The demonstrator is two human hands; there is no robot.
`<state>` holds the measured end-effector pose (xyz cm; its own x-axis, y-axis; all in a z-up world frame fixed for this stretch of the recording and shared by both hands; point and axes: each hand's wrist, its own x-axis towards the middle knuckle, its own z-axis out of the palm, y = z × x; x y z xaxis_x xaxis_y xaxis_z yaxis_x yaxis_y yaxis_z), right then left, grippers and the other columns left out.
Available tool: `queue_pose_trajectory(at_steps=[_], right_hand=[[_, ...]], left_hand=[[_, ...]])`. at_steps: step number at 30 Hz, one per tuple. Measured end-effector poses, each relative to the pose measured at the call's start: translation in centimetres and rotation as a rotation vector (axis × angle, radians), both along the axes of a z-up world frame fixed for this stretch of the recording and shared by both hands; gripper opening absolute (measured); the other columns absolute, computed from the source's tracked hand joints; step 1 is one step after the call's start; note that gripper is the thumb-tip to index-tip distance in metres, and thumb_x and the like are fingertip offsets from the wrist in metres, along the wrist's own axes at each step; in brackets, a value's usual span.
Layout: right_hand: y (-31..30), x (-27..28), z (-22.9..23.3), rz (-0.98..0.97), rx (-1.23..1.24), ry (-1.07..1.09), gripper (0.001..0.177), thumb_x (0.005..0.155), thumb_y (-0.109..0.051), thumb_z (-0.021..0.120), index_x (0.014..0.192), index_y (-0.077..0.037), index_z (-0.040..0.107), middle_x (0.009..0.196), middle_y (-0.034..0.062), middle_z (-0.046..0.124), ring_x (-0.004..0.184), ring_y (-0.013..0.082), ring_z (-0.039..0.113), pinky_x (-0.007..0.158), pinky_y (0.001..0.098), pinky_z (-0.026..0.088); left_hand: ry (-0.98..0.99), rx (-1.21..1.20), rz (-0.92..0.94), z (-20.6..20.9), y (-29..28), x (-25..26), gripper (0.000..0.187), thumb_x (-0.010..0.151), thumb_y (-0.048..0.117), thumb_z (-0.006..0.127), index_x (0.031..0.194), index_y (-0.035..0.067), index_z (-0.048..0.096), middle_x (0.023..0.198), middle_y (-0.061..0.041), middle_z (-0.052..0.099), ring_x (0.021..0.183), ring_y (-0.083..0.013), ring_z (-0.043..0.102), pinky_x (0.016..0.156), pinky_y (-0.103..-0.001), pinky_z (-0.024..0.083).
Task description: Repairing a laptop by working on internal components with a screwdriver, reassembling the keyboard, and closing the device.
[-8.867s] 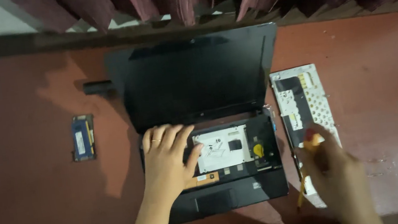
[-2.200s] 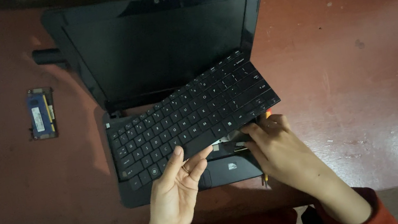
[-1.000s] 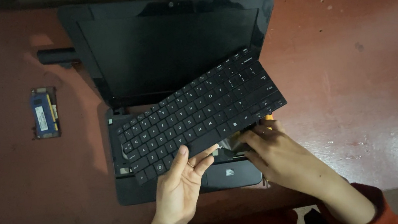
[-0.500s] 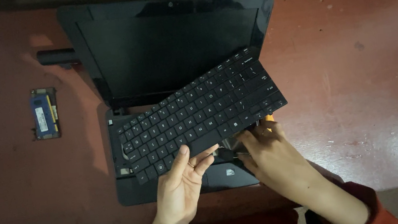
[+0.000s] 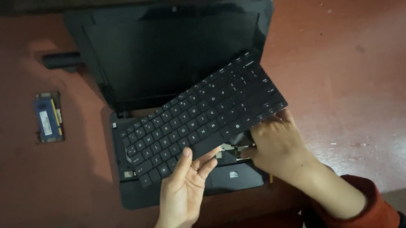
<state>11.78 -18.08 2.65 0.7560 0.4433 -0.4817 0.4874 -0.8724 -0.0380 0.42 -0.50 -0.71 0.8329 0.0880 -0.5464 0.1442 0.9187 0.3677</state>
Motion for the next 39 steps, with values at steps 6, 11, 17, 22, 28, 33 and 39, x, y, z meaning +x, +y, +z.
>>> queue_pose_trajectory(at_steps=[6,11,17,22,28,33,39], right_hand=[[-1.5,0.2,1.9,-0.191,0.186,0.094,0.041,0.075,-0.048,0.076,0.086,-0.01,0.065,0.089,0.0038,0.071,0.09,0.0228,0.064,0.084,0.0372,0.04],[-5.2,1.1,2.6,-0.233,0.765,0.076,0.004,0.083,-0.004,0.056,0.079,-0.006,0.056,0.069,0.0027,0.049,0.06,0.0137,0.041,0.052,0.031,0.033],[-2.0,2.0,7.1,-1.097,1.308,0.662,0.058,0.08,0.009,0.034,0.136,0.004,0.048,0.125,0.0262,0.062,0.112,0.0406,0.062,0.094,0.0538,0.051],[-3.2,0.4,3.9,-0.679,1.376,0.584,0.083,0.082,0.008,0.061,0.155,-0.012,0.026,0.079,0.0051,0.057,0.073,0.0138,0.054,0.073,0.0285,0.048],[-4.1,-2.0,0.6,-0.673,1.516,0.471,0.07,0.083,0.006,0.063,0.14,-0.017,0.032,0.106,0.0175,0.07,0.098,0.0271,0.069,0.076,0.0415,0.065],[-3.0,-3.6,0.6,-0.549,1.442,0.291,0.058,0.087,0.003,0.061,0.135,-0.014,0.032,0.109,0.015,0.067,0.098,0.0224,0.067,0.083,0.0307,0.055],[-3.1,-4.5,0.6,-0.511,1.278,0.165,0.06,0.087,-0.001,0.063,0.137,-0.011,0.032,0.082,0.0063,0.063,0.069,0.0117,0.054,0.065,0.0234,0.043]], left_hand=[[0.044,0.016,-0.075,1.1,0.7,-0.1,0.026,0.095,0.02,0.055,0.078,0.006,0.068,0.104,-0.034,0.071,0.114,-0.0383,0.067,0.094,-0.04,0.055],[-0.014,0.031,-0.116,1.2,1.4,-0.9,0.034,0.098,0.013,0.052,0.07,0.007,0.071,0.095,-0.026,0.073,0.118,-0.0447,0.064,0.094,-0.043,0.057],[0.044,0.271,-0.194,3.6,3.6,-0.1,0.039,0.087,0.015,0.063,0.049,0.012,0.061,0.089,-0.034,0.076,0.099,-0.0428,0.075,0.099,-0.048,0.057],[0.33,0.581,-0.45,1.0,5.7,-1.4,0.07,0.083,0.029,0.073,0.034,0.022,0.024,0.029,-0.004,0.04,0.084,-0.032,0.086,0.108,-0.053,0.05],[0.49,0.601,0.086,6.0,8.8,0.1,0.058,0.078,0.006,0.059,0.134,-0.003,0.049,0.122,-0.016,0.058,0.113,-0.0311,0.058,0.096,-0.048,0.051],[0.248,1.458,0.019,3.3,9.3,-2.6,0.018,0.091,0.017,0.064,0.105,0.007,0.067,0.092,-0.002,0.065,0.069,-0.008,0.053,0.063,-0.021,0.042],[0.003,1.941,0.048,2.3,9.8,-3.3,0.015,0.091,0.017,0.065,0.102,0.007,0.065,0.093,-0.001,0.066,0.085,-0.0174,0.057,0.097,-0.037,0.038]])
